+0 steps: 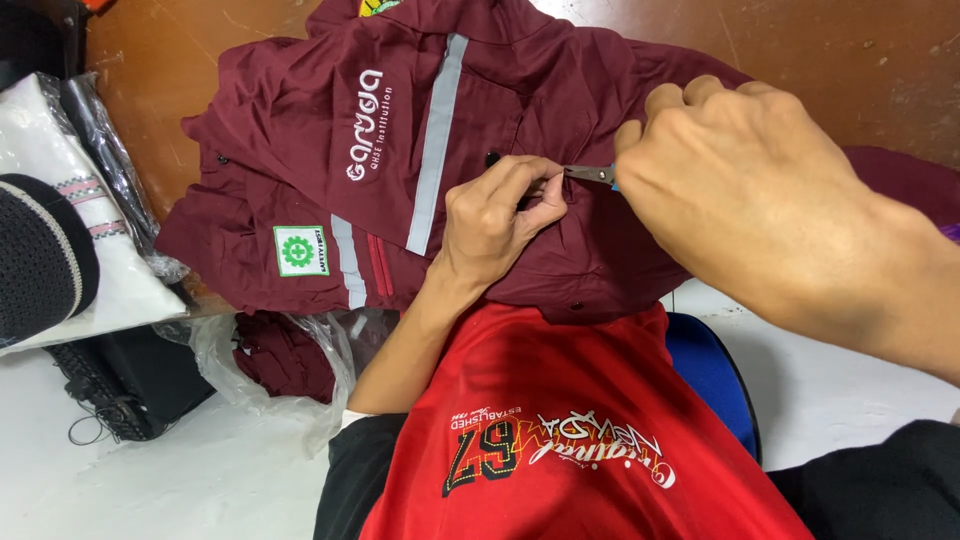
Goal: The person uses scissors to cut threads on a maroon jacket laid on a table, then buttons the jacket and zips the front closure. The person also turns the jacket over to inspect the back and smooths the fabric.
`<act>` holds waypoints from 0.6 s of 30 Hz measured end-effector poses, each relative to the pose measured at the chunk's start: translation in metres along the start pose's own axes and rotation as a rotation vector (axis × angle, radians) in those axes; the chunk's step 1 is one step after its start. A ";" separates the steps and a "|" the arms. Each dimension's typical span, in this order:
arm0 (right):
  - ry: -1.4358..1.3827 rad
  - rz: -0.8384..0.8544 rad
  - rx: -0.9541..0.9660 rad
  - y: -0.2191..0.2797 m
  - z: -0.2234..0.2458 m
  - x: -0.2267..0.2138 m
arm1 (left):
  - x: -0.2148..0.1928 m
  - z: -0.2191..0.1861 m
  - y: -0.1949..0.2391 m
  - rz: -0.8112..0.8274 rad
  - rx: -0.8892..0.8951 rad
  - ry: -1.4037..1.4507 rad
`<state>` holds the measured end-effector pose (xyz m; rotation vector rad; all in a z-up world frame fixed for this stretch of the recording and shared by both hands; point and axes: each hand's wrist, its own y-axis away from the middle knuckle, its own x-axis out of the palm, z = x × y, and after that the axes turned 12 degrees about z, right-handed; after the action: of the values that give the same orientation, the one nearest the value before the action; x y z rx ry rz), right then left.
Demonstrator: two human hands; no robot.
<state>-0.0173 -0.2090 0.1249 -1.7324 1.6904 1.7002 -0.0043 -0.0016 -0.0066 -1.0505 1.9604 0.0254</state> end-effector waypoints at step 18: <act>-0.058 0.082 -0.047 0.002 0.000 -0.012 | -0.003 -0.002 -0.002 -0.003 -0.017 0.021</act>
<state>-0.0153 -0.2032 0.1350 -1.6373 1.7323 1.8212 -0.0039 -0.0016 -0.0028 -1.0689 1.9802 0.0292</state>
